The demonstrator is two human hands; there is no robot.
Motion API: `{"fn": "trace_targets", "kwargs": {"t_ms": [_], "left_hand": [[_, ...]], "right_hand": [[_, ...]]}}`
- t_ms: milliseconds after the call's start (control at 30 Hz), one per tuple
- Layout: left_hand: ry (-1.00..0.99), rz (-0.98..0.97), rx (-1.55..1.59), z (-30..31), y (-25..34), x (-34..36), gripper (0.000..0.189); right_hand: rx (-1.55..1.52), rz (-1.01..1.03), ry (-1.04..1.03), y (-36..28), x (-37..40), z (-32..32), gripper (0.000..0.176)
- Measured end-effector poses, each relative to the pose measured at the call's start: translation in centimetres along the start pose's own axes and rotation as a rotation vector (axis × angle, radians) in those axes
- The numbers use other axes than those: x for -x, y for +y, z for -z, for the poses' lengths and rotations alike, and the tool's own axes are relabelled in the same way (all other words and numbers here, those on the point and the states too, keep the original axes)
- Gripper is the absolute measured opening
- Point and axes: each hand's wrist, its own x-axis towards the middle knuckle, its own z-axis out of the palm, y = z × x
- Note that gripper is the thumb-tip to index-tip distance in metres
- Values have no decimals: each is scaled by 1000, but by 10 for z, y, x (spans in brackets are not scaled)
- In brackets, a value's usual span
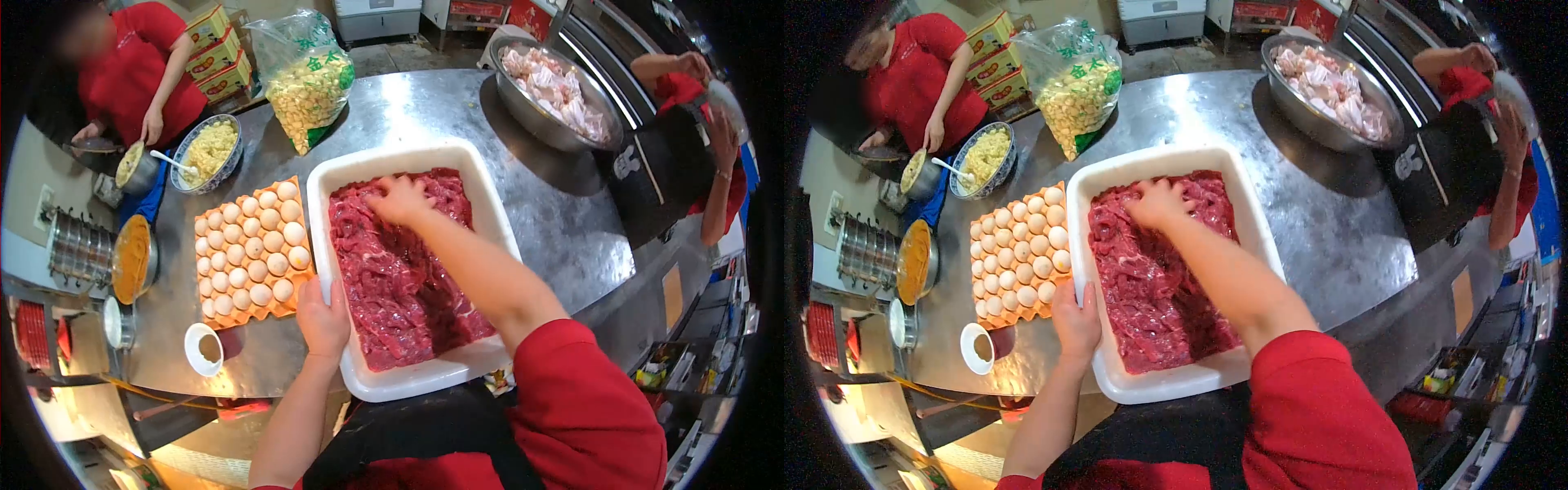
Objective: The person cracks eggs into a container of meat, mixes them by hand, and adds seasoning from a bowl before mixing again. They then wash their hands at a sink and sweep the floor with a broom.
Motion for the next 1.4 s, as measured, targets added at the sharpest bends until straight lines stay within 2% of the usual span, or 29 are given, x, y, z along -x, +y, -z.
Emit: {"fn": "trace_targets", "kwargs": {"t_ms": [67,133,200,267,333,400,467,500,533,567,600,633,667,700,733,767,800,833,867,900,967,1000,1067,1133,1200,1267,1333,1400], "left_hand": [[-9,-21,-16,-1,-1,-3,19],[-1,-6,-28,-1,-2,0,19],[6,-46,-4,-3,-5,0,19],[25,-66,30,-5,-7,0,20],[22,-45,32,-4,-6,0,21],[37,-42,38,-4,-3,-2,20],[25,-21,58,0,2,-3,18],[31,-9,50,1,3,-2,18],[21,-9,35,1,3,-1,17],[9,-15,15,1,3,-3,16],[0,-17,-6,0,2,-5,16],[3,-10,2,-1,2,-5,17],[-7,-9,7,0,2,-3,17],[-37,-24,-18,1,2,0,17],[-47,2,-14,0,0,-1,17],[-47,28,-5,-1,-1,-3,17],[-46,3,-15,-1,-2,-4,17],[-16,-56,-41,-1,-3,-3,17],[15,-116,-61,-1,-3,-4,16],[-28,-61,3,-1,-3,-4,17],[-4,-96,8,-2,-4,-8,17],[25,-103,6,-4,-5,-4,16],[3,27,28,2,3,-1,16],[15,-29,15,0,1,-3,16],[23,-3,15,0,-1,-4,17],[23,-12,6,-1,0,-3,18],[1,9,1,-1,1,-4,18],[-17,22,-3,0,2,-2,19]], "right_hand": [[120,172,-79,-8,31,-33,57],[205,475,-18,11,75,-59,48],[319,722,-223,37,130,-34,45],[347,830,-446,65,175,-5,44],[294,777,-494,103,174,7,39],[471,627,-458,116,146,33,35],[355,394,-178,120,96,42,31],[259,394,6,127,61,39,34],[182,255,45,113,31,47,43],[36,334,156,113,-3,42,59],[-26,215,47,96,-23,43,67],[-87,149,-195,78,-46,40,73],[11,122,-287,57,-46,31,71],[261,9,-230,19,-14,31,74],[331,137,-119,14,-9,-1,74],[305,234,-99,7,2,-18,73],[291,319,-300,-4,16,-18,69],[308,431,-387,-8,42,-18,63],[293,528,-390,-6,74,-10,56],[311,733,-280,10,102,-15,51],[335,930,-332,45,148,-5,43],[286,945,-429,58,162,8,38],[315,908,-586,79,161,29,37],[504,510,-472,77,137,58,40],[448,628,1,90,83,58,45],[269,571,172,83,18,45,49],[-95,384,-232,50,-47,23,52],[-111,273,-377,8,-71,-27,55]]}}
